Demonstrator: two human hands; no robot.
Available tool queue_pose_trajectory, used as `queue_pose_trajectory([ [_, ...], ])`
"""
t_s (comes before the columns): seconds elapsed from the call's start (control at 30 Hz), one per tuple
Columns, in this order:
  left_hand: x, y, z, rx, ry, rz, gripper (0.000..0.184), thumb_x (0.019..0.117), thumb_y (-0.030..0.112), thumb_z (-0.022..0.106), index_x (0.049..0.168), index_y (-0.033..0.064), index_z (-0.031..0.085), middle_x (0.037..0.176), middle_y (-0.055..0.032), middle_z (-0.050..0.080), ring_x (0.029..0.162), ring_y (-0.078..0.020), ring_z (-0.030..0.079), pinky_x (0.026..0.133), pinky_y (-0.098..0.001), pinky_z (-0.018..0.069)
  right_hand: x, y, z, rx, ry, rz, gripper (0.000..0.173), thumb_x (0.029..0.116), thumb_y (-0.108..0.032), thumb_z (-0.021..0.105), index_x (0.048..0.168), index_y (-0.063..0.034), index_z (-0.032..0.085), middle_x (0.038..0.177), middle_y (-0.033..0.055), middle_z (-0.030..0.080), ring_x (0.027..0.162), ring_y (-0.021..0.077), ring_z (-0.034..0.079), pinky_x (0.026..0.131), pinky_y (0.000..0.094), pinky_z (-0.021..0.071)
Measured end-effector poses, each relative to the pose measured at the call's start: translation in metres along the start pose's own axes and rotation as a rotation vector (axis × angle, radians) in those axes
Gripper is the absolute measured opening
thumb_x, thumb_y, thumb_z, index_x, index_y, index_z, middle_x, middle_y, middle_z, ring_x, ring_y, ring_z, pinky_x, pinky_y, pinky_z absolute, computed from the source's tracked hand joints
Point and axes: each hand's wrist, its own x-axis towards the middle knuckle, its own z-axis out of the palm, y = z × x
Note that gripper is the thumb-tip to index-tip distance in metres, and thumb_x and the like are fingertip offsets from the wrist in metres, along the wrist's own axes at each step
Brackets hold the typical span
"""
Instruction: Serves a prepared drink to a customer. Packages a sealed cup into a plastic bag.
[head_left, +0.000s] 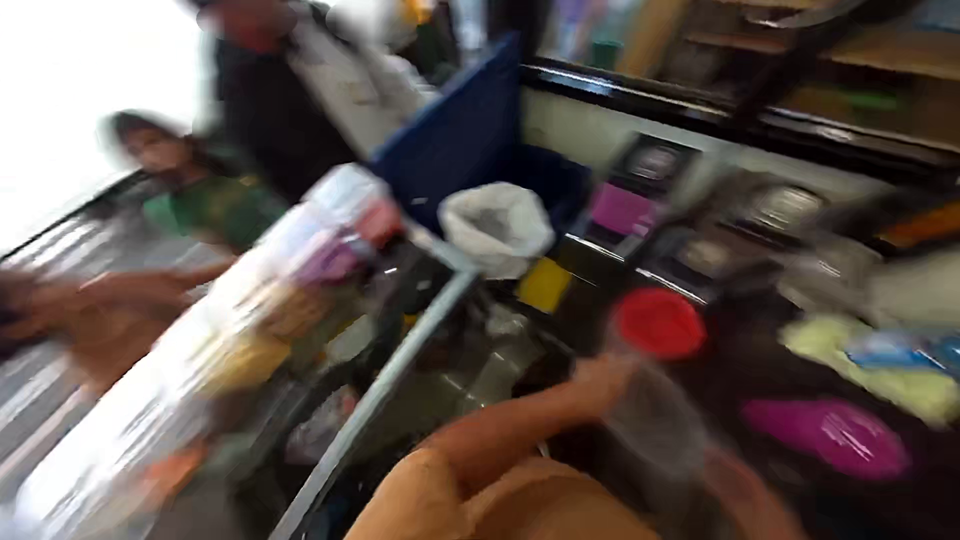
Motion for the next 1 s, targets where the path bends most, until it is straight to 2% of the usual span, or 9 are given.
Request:
queue_pose_trajectory([
  [0.1,0.014,0.005,-0.009,0.100,0.055,0.112,0.077,0.0873,0.006,0.072,0.156,0.0063,0.037,0.152,-0.0289,0.043,0.120,-0.0442,0.062,0.094,-0.0569,0.0564,-0.017,0.050,-0.019,0.453,0.470,0.213,0.041,0.1021,-0.019,0.061,0.137,0.0015,0.055,0.132,0.0181,0.064,0.113,0.0259,0.068,0.093,0.0438,0.0599],
  [0.2,0.045,0.025,-0.017,0.167,0.014,0.149,0.093,0.0777,-0.003,0.078,0.158,0.0060,0.031,0.150,-0.0341,0.039,0.111,-0.0495,0.064,0.089,-0.0613,0.0574,-0.005,0.087,-0.046,0.289,0.702,0.247,0.066,0.0913,-0.018,0.077,0.146,0.0030,0.047,0.137,0.0235,0.059,0.120,0.0268,0.064,0.100,0.0394,0.0567],
  [0.3,0.047,0.049,-0.028,0.205,0.012,0.198,0.090,0.0775,-0.007,0.074,0.156,0.0066,0.032,0.146,-0.0319,0.044,0.106,-0.0472,0.067,0.087,-0.0606,0.0578,0.031,0.089,-0.063,0.146,0.708,0.157,0.095,0.0790,-0.030,0.089,0.152,0.0022,0.038,0.149,0.0254,0.049,0.133,0.0305,0.055,0.108,0.0408,0.0511],
  [0.4,0.055,0.070,-0.037,0.229,0.019,0.264,0.091,0.0779,-0.008,0.072,0.157,0.0076,0.030,0.143,-0.0292,0.048,0.108,-0.0447,0.067,0.089,-0.0596,0.0576,0.067,0.084,-0.067,0.182,0.710,-0.039,0.107,0.0700,-0.029,0.095,0.153,0.0019,0.035,0.150,0.0255,0.045,0.134,0.0300,0.053,0.110,0.0434,0.0496],
  [0.5,0.067,0.081,-0.040,0.245,0.000,0.283,0.080,0.0791,-0.005,0.073,0.150,0.0026,0.037,0.142,-0.0282,0.048,0.108,-0.0426,0.067,0.088,-0.0594,0.0576,0.091,0.082,-0.066,0.281,0.705,-0.207,0.105,0.0667,-0.022,0.098,0.150,0.0006,0.039,0.143,0.0171,0.056,0.130,0.0210,0.059,0.110,0.0399,0.0528],
  [0.6,0.080,0.085,-0.035,0.236,-0.023,0.289,0.066,0.0785,-0.004,0.074,0.138,-0.0001,0.047,0.134,-0.0257,0.053,0.104,-0.0391,0.067,0.085,-0.0570,0.0585,0.099,0.085,-0.069,0.266,0.730,-0.198,0.099,0.0649,-0.022,0.099,0.146,0.0011,0.046,0.138,0.0148,0.061,0.128,0.0189,0.060,0.111,0.0389,0.0521],
  [0.73,0.095,0.088,-0.022,0.185,-0.073,0.294,0.066,0.0778,-0.003,0.074,0.137,0.0004,0.047,0.131,-0.0236,0.056,0.109,-0.0365,0.066,0.090,-0.0554,0.0573,0.091,0.079,-0.081,0.267,0.725,-0.205,0.094,0.0652,-0.021,0.098,0.142,0.0023,0.050,0.133,0.0139,0.064,0.124,0.0172,0.063,0.109,0.0384,0.0530],
  [0.8,0.104,0.097,-0.013,0.169,-0.092,0.298,0.068,0.0779,-0.003,0.074,0.139,0.0018,0.045,0.131,-0.0230,0.055,0.109,-0.0362,0.066,0.089,-0.0554,0.0572,0.081,0.065,-0.099,0.231,0.734,-0.164,0.094,0.0641,-0.024,0.099,0.141,0.0014,0.051,0.131,0.0122,0.066,0.122,0.0152,0.064,0.108,0.0369,0.0539],
  [1.0,0.148,0.142,0.018,0.039,-0.063,0.454,0.104,0.0721,-0.006,0.078,0.158,0.0088,0.022,0.144,-0.0245,0.049,0.123,-0.0402,0.059,0.096,-0.0607,0.0538,0.030,0.009,-0.176,0.010,0.760,-0.110,0.093,0.0644,-0.034,0.098,0.140,-0.0041,0.052,0.127,0.0065,0.067,0.120,0.0095,0.064,0.107,0.0338,0.0541],
])
